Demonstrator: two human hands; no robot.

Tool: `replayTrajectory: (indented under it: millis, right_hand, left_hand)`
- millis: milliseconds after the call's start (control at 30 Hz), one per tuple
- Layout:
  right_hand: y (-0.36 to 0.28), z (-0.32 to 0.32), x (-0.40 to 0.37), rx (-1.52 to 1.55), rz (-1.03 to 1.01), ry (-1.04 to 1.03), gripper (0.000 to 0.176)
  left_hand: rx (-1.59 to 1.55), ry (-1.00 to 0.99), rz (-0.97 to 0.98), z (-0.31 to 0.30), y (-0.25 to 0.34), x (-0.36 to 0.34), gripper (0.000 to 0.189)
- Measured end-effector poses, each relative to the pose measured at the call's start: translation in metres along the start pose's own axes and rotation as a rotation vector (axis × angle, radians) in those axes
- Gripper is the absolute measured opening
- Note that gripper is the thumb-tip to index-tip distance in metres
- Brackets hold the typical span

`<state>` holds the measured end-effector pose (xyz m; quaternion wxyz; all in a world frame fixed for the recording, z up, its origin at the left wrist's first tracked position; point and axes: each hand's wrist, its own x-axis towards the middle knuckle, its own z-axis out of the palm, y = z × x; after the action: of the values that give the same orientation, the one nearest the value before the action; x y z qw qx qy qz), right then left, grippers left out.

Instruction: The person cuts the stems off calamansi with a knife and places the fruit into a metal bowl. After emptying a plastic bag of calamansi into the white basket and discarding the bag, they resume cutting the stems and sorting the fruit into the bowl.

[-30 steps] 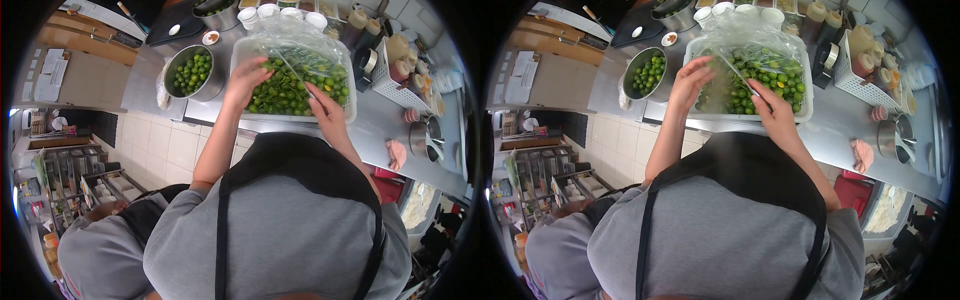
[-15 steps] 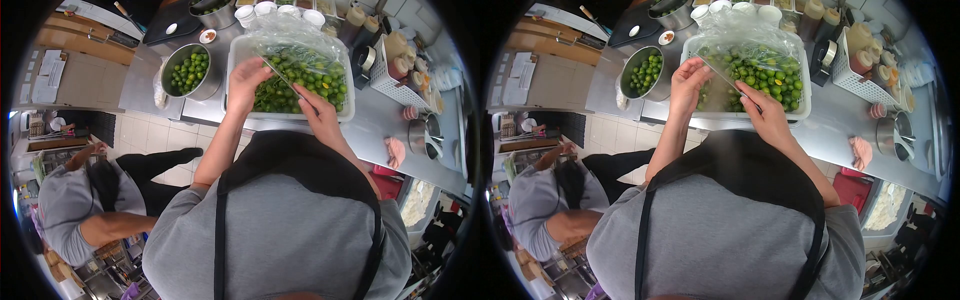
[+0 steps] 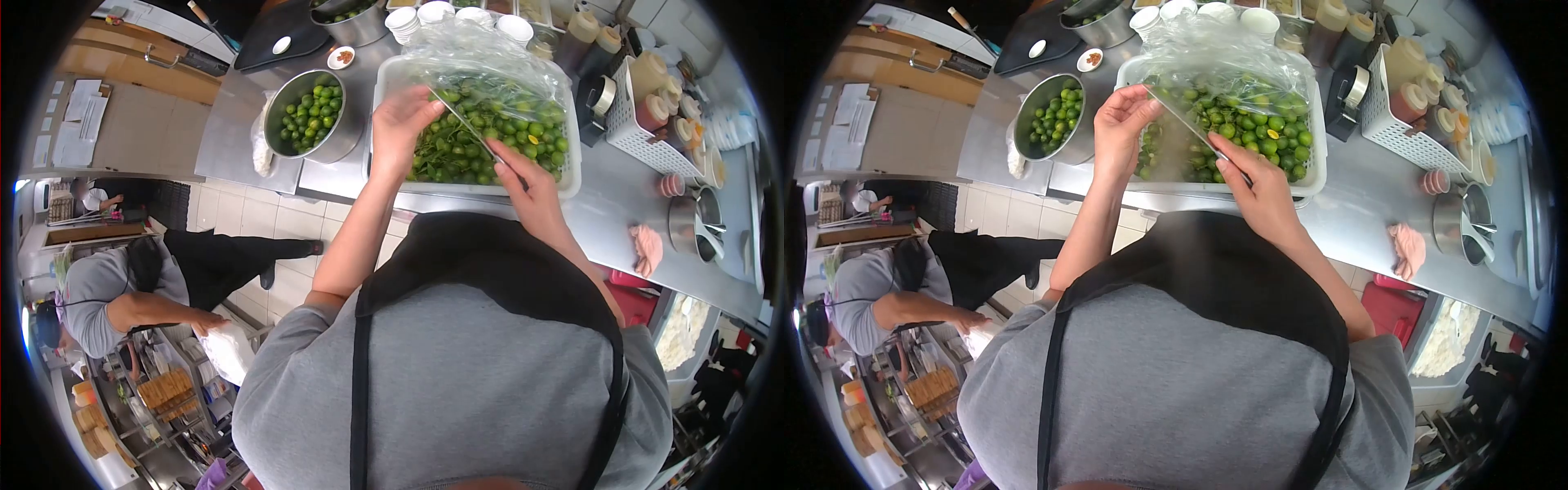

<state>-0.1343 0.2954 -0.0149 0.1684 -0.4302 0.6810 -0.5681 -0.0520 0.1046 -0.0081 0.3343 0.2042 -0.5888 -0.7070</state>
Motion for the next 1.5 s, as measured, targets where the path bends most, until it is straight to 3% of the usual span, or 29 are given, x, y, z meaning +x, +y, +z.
replayTrajectory:
  millis: [167,233,367,433,567,633,700,767,800,867,967,1033,1100,1200,1267,1367,1433,1467,1500]
  right_hand:
    - [0.000,0.000,0.000,-0.021,0.025,0.003,0.031]
    - [0.001,0.000,0.007,-0.030,0.025,0.016,0.031]
    - [0.001,0.003,0.012,-0.018,-0.011,0.047,0.030]
    - [0.000,0.002,0.012,-0.017,-0.002,0.032,0.030]
    - [0.003,0.000,0.008,-0.044,-0.016,0.006,0.031]
    - [0.008,0.000,0.002,0.002,0.028,-0.012,0.031]
    - [0.011,-0.004,-0.001,0.048,0.072,-0.030,0.031]
    - [0.014,-0.012,-0.004,0.059,0.155,0.003,0.031]
    - [0.016,-0.015,-0.005,0.060,0.154,0.000,0.031]
    - [0.017,-0.019,-0.004,0.045,0.161,0.036,0.031]
    - [0.007,-0.018,-0.001,0.067,0.147,0.044,0.031]
    - [0.004,-0.016,0.000,0.081,0.124,0.055,0.031]
    - [0.005,-0.013,0.002,0.048,0.026,0.063,0.031]
    - [0.005,-0.012,0.000,0.046,0.060,0.046,0.031]
    - [0.007,-0.012,-0.001,0.039,0.060,0.051,0.031]
    - [0.006,-0.014,-0.002,0.047,0.101,0.056,0.031]
    - [0.005,-0.014,-0.002,0.066,0.141,0.048,0.031]
    - [0.004,-0.013,-0.002,0.087,0.146,0.043,0.031]
    - [0.003,-0.012,-0.001,0.108,0.150,0.037,0.031]
  left_hand:
    - [0.045,0.014,0.037,0.002,-0.010,-0.001,0.021]
    - [0.033,-0.105,-0.070,0.013,-0.005,-0.011,0.028]
    - [-0.025,-0.153,-0.089,0.014,-0.009,-0.012,0.023]
    - [-0.337,-0.219,-0.217,0.007,-0.007,-0.008,0.022]
    - [-0.379,-0.124,-0.271,-0.010,0.004,0.002,0.022]
    - [-0.264,-0.042,-0.105,-0.032,0.009,0.014,0.021]
    - [0.090,0.237,0.072,-0.058,0.021,0.023,0.021]
    - [0.655,0.426,0.277,-0.094,0.024,0.034,0.025]
    - [1.076,0.493,0.515,-0.098,0.028,0.034,0.028]
    - [1.297,0.425,0.565,-0.095,0.023,0.037,0.028]
    - [1.180,0.106,0.395,-0.078,-0.031,0.049,0.021]
    - [1.209,-0.036,0.046,-0.047,-0.050,0.056,0.015]
    - [1.288,-0.201,-0.050,-0.028,-0.058,0.059,0.013]
    - [1.384,-0.164,-0.043,-0.011,-0.076,0.062,0.025]
    - [1.381,-0.187,-0.113,-0.014,-0.068,0.060,0.023]
    - [1.126,-0.256,-0.130,-0.031,-0.051,0.054,0.023]
    - [0.278,-0.198,-0.272,-0.040,-0.041,0.041,0.028]
    - [0.280,-0.196,-0.274,-0.041,-0.034,0.033,0.028]
    - [0.071,-0.212,-0.309,-0.038,-0.020,0.025,0.025]
